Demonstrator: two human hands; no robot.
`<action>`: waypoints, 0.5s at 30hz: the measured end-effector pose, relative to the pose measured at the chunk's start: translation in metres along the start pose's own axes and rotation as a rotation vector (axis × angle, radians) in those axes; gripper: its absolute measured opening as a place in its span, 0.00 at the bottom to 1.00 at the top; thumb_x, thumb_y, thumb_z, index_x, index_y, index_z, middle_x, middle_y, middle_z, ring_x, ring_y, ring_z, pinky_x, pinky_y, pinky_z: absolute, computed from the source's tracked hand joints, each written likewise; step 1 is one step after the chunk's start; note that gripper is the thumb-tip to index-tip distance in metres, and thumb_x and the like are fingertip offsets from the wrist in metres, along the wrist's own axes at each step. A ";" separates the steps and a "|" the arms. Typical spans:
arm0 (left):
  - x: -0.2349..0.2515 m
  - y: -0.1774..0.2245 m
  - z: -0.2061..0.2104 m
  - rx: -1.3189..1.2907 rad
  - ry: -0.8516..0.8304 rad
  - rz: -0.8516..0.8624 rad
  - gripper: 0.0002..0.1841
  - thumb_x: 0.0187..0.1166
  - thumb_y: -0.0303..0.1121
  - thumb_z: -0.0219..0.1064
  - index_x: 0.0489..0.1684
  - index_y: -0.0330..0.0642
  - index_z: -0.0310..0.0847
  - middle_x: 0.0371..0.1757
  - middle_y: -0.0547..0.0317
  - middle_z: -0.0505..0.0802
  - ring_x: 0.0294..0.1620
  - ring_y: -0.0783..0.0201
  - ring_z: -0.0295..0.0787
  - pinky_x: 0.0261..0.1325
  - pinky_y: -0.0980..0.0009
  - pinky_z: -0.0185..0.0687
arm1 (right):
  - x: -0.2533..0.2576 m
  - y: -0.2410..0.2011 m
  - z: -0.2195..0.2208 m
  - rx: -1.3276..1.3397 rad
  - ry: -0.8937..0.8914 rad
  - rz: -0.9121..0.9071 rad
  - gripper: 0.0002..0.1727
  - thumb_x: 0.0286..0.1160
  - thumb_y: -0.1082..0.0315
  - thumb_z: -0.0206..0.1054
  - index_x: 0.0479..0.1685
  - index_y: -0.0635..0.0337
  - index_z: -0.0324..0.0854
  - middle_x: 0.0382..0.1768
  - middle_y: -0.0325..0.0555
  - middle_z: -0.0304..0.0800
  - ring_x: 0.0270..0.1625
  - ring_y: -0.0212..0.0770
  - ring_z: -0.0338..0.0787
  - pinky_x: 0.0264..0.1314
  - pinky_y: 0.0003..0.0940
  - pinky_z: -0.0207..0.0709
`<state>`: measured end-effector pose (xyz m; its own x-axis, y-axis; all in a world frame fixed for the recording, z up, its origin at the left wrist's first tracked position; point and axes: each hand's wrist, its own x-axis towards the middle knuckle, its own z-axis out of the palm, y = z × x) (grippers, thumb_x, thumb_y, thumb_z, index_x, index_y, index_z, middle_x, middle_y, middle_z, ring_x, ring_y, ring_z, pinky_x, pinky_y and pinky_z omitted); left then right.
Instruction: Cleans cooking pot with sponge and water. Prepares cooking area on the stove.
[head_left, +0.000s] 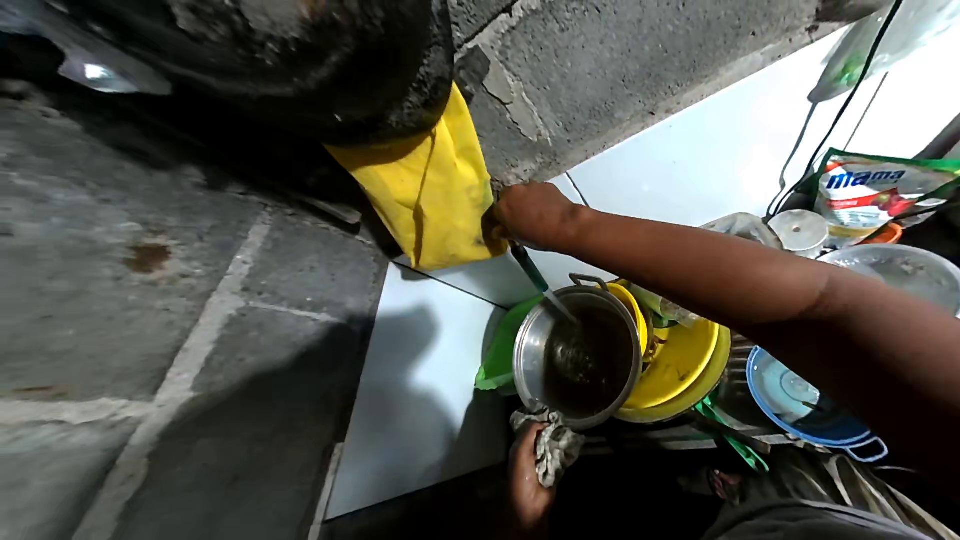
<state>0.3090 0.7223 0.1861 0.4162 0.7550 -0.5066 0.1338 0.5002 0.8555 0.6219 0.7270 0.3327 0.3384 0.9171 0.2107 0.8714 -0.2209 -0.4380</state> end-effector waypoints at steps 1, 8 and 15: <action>0.000 0.000 0.000 -0.002 0.004 -0.001 0.13 0.86 0.28 0.47 0.35 0.42 0.78 0.24 0.60 0.89 0.23 0.69 0.89 0.25 0.73 0.87 | 0.000 -0.002 -0.001 -0.005 -0.006 0.011 0.20 0.89 0.57 0.61 0.55 0.68 0.86 0.60 0.65 0.87 0.64 0.66 0.88 0.60 0.67 0.78; 0.000 -0.001 0.003 0.004 0.004 -0.021 0.14 0.87 0.29 0.46 0.34 0.43 0.78 0.23 0.59 0.89 0.22 0.68 0.89 0.25 0.73 0.87 | 0.003 -0.003 0.002 -0.006 -0.012 0.018 0.19 0.88 0.58 0.62 0.56 0.68 0.85 0.61 0.65 0.86 0.64 0.65 0.87 0.59 0.66 0.79; -0.002 -0.001 0.005 0.036 0.022 0.027 0.12 0.86 0.27 0.48 0.35 0.42 0.78 0.24 0.60 0.89 0.24 0.70 0.89 0.26 0.73 0.87 | 0.004 -0.003 0.003 -0.039 -0.020 0.012 0.20 0.90 0.57 0.60 0.58 0.68 0.84 0.63 0.65 0.85 0.64 0.65 0.87 0.59 0.65 0.80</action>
<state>0.3129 0.7177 0.1866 0.4002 0.7772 -0.4855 0.1551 0.4647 0.8718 0.6193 0.7324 0.3320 0.3418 0.9208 0.1881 0.8807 -0.2439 -0.4061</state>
